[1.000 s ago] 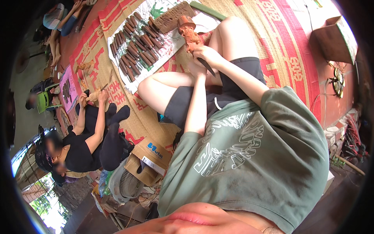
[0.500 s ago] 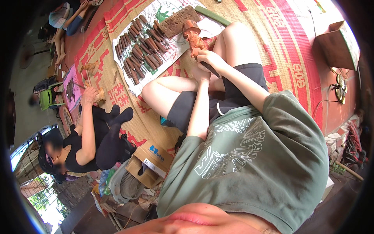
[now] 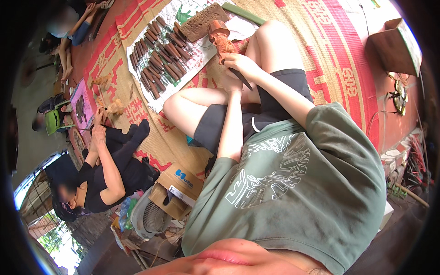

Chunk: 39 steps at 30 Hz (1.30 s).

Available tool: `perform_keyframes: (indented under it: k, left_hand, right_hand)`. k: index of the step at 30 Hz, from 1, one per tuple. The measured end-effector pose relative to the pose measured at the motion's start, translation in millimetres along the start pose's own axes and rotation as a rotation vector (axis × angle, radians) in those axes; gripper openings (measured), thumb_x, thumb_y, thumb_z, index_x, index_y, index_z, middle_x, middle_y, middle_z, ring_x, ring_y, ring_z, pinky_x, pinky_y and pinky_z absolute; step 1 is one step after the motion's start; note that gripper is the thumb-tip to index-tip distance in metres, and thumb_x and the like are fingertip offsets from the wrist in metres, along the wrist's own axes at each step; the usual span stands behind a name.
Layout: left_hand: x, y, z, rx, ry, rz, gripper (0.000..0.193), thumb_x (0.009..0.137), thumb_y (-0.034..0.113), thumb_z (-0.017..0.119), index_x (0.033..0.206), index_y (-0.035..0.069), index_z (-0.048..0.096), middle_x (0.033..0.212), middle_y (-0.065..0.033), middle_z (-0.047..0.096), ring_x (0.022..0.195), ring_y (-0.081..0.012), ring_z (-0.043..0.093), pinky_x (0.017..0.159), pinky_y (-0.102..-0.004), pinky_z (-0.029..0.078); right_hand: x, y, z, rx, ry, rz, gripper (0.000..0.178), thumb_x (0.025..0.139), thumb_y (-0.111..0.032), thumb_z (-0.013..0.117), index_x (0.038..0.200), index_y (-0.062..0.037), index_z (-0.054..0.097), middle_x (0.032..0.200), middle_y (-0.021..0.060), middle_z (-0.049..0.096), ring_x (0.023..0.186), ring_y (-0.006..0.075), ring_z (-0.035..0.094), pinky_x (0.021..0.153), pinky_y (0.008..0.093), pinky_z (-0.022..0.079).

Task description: The person is sitting on a mat and carving a small wooden figurine using a carving knife. They hold the wood in their left hand and carefully shape it with the tool in their right hand. Other people are visible in the background, also engaged in similar carving activities.

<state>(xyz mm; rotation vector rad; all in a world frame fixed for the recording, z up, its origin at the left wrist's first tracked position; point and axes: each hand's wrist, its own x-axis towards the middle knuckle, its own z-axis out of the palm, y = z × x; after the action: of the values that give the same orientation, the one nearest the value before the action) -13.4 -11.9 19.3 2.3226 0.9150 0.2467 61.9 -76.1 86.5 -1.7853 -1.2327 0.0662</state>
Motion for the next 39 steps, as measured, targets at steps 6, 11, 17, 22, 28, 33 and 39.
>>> perform_keyframes:
  k: [6, 11, 17, 22, 28, 33, 39]
  left_hand:
    - [-3.8, -1.4, -0.9, -0.025, 0.003, 0.008, 0.030, 0.073, 0.035, 0.056, 0.069, 0.005, 0.053, 0.060, -0.0162, 0.058, 0.058, -0.0347, 0.061, 0.048, -0.0423, 0.046]
    - [-3.7, -1.2, -3.2, -0.017, 0.014, -0.005, 0.030, 0.073, 0.035, 0.056, 0.070, 0.005, 0.053, 0.061, -0.0163, 0.059, 0.058, -0.0348, 0.060, 0.048, -0.0424, 0.046]
    - [-2.9, 2.0, -5.9, -0.038, 0.031, 0.004, 0.030, 0.073, 0.035, 0.056, 0.071, 0.005, 0.053, 0.061, -0.0163, 0.059, 0.058, -0.0350, 0.060, 0.048, -0.0426, 0.046]
    - [-2.9, 5.9, -6.6, -0.035, 0.041, 0.001, 0.031, 0.073, 0.035, 0.056, 0.072, 0.005, 0.053, 0.061, -0.0164, 0.059, 0.058, -0.0351, 0.060, 0.048, -0.0428, 0.046]
    - [-3.8, 6.6, -8.8, -0.065, 0.012, -0.026, 0.030, 0.074, 0.035, 0.056, 0.073, 0.005, 0.054, 0.062, -0.0164, 0.059, 0.059, -0.0351, 0.061, 0.049, -0.0430, 0.046]
    - [3.8, 13.0, -14.3, 0.082, -0.064, -0.079, 0.030, 0.074, 0.035, 0.056, 0.072, 0.004, 0.055, 0.063, -0.0180, 0.060, 0.063, -0.0355, 0.061, 0.051, -0.0430, 0.047]
    - [-5.8, 12.9, -18.3, -0.094, 0.014, -0.080, 0.035, 0.074, 0.039, 0.055, 0.071, 0.004, 0.056, 0.065, -0.0197, 0.060, 0.062, -0.0368, 0.061, 0.053, -0.0444, 0.047]
  right_hand:
    - [-13.0, 2.2, 2.5, -0.062, -0.062, 0.001, 0.011, 0.065, -0.009, 0.056, 0.064, -0.0040, 0.046, 0.074, 0.0117, 0.047, 0.073, 0.0302, 0.051, 0.067, 0.0353, 0.042]
    - [-8.1, 4.9, 2.0, 0.003, -0.041, 0.034, 0.010, 0.065, -0.009, 0.055, 0.062, -0.0041, 0.046, 0.071, 0.0108, 0.048, 0.071, 0.0303, 0.051, 0.067, 0.0346, 0.042]
    - [-10.3, 3.7, -2.0, 0.033, -0.121, 0.017, 0.008, 0.065, -0.008, 0.053, 0.063, -0.0037, 0.047, 0.069, 0.0104, 0.046, 0.070, 0.0299, 0.050, 0.065, 0.0346, 0.041]
    - [-4.7, 16.8, 8.0, 0.043, -0.003, -0.010, 0.010, 0.067, -0.008, 0.053, 0.062, -0.0035, 0.046, 0.069, 0.0106, 0.046, 0.070, 0.0294, 0.050, 0.061, 0.0343, 0.041]
    - [-13.8, 7.6, 0.1, 0.115, -0.100, 0.117, 0.013, 0.066, -0.003, 0.057, 0.061, -0.0036, 0.044, 0.068, 0.0114, 0.045, 0.063, 0.0291, 0.049, 0.056, 0.0354, 0.042]
    - [-4.5, 12.3, 7.8, 0.085, 0.044, 0.023, 0.012, 0.065, -0.002, 0.057, 0.061, -0.0040, 0.045, 0.068, 0.0112, 0.046, 0.063, 0.0286, 0.049, 0.056, 0.0352, 0.042]
    - [-11.4, 4.6, 0.0, -0.015, 0.021, -0.008, 0.012, 0.062, -0.001, 0.058, 0.063, -0.0032, 0.046, 0.068, 0.0117, 0.047, 0.065, 0.0283, 0.049, 0.057, 0.0350, 0.042]
